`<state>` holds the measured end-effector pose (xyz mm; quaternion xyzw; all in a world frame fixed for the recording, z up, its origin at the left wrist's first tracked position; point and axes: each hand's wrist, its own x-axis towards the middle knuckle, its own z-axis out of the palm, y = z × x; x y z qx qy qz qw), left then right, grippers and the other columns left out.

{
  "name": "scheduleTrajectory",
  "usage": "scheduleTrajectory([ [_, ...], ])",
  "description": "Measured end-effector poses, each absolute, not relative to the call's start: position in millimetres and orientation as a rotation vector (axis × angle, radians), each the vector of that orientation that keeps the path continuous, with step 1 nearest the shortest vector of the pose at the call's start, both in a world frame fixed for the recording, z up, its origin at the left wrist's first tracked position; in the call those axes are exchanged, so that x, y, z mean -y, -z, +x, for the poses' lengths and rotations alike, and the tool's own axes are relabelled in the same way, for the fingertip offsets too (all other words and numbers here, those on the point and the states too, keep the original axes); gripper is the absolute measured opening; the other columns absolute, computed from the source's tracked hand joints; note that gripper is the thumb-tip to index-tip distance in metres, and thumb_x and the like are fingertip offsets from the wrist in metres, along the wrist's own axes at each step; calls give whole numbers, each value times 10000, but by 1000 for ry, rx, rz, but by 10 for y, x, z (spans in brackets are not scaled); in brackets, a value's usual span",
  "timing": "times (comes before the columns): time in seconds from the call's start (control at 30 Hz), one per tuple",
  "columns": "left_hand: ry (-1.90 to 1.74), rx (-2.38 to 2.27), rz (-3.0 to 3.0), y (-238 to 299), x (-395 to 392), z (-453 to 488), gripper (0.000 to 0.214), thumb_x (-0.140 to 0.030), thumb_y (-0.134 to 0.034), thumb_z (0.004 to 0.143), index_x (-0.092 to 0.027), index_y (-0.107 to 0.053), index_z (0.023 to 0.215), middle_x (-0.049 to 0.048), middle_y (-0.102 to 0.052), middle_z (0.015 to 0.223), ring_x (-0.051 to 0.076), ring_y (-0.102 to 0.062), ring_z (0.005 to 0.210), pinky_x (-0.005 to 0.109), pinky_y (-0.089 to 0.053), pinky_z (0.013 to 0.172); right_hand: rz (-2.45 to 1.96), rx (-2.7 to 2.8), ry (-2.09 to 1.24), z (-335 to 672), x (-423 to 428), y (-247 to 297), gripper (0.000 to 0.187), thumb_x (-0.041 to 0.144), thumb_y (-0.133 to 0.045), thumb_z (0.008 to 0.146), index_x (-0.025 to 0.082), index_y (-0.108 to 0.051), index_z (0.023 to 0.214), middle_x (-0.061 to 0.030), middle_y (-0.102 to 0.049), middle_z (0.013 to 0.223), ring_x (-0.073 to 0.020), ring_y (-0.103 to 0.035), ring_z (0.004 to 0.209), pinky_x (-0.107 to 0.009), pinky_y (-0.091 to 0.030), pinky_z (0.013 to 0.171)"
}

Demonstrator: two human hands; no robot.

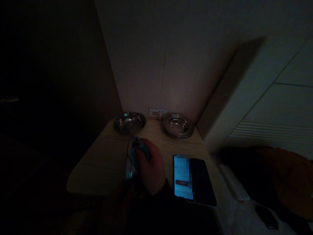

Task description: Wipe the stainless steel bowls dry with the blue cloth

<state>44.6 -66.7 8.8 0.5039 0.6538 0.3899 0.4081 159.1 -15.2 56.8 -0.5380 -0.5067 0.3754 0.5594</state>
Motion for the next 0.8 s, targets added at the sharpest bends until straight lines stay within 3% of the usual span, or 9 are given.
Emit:
scheduleTrajectory([
  [0.07, -975, -1649, 1261, -101, 667, 456, 447, -489, -546, 720, -154, -688, 980, 111, -700, 983, 263, -646, 925, 331, -522, 798, -1252, 1232, -865, 1604, 145, -580, 371, 302, -538, 798, 191, -588, 1148, -73, -597, 1192, -235, -509, 1146, -434, -344, 1026],
  [0.23, -968, -1623, 1230, -149, 662, 462, 427, -450, -531, 737, -167, -674, 1023, 100, -673, 1073, 256, -618, 1002, 315, -507, 829, -1244, 1289, -877, 1593, 326, -558, 565, 235, -569, 778, 270, -417, 1321, -20, -378, 1414, -196, -319, 1307, -403, -239, 1092],
  [0.4, -957, -1660, 1174, -182, 673, 488, 449, -491, -530, 728, -154, -678, 986, 112, -692, 1007, 272, -629, 959, 342, -498, 831, -1259, 1309, -822, 1542, 185, -618, 437, 258, -557, 780, 222, -529, 1215, -67, -541, 1262, -223, -456, 1199, -439, -290, 1058],
  [0.57, -923, -1669, 1185, -189, 664, 464, 436, -477, -513, 743, -150, -664, 989, 136, -677, 1031, 290, -623, 963, 373, -491, 836, -1209, 1394, -802, 1515, 251, -619, 576, 231, -554, 776, 221, -398, 1331, -65, -359, 1420, -215, -306, 1309, -416, -242, 1088],
  [0.73, -925, -1679, 1078, -150, 678, 498, 474, -482, -529, 731, -141, -648, 1039, 136, -664, 1062, 282, -607, 1009, 377, -478, 867, -1285, 1389, -825, 1512, 193, -669, 529, 263, -575, 744, 175, -478, 1256, -101, -493, 1301, -239, -415, 1230, -432, -274, 1068],
  [0.8, -936, -1688, 1078, -141, 680, 488, 474, -477, -542, 721, -132, -657, 1025, 143, -671, 1041, 285, -613, 995, 375, -486, 854, -1264, 1412, -817, 1506, 227, -656, 534, 261, -559, 757, 185, -458, 1277, -92, -461, 1336, -231, -381, 1260, -420, -269, 1074],
])
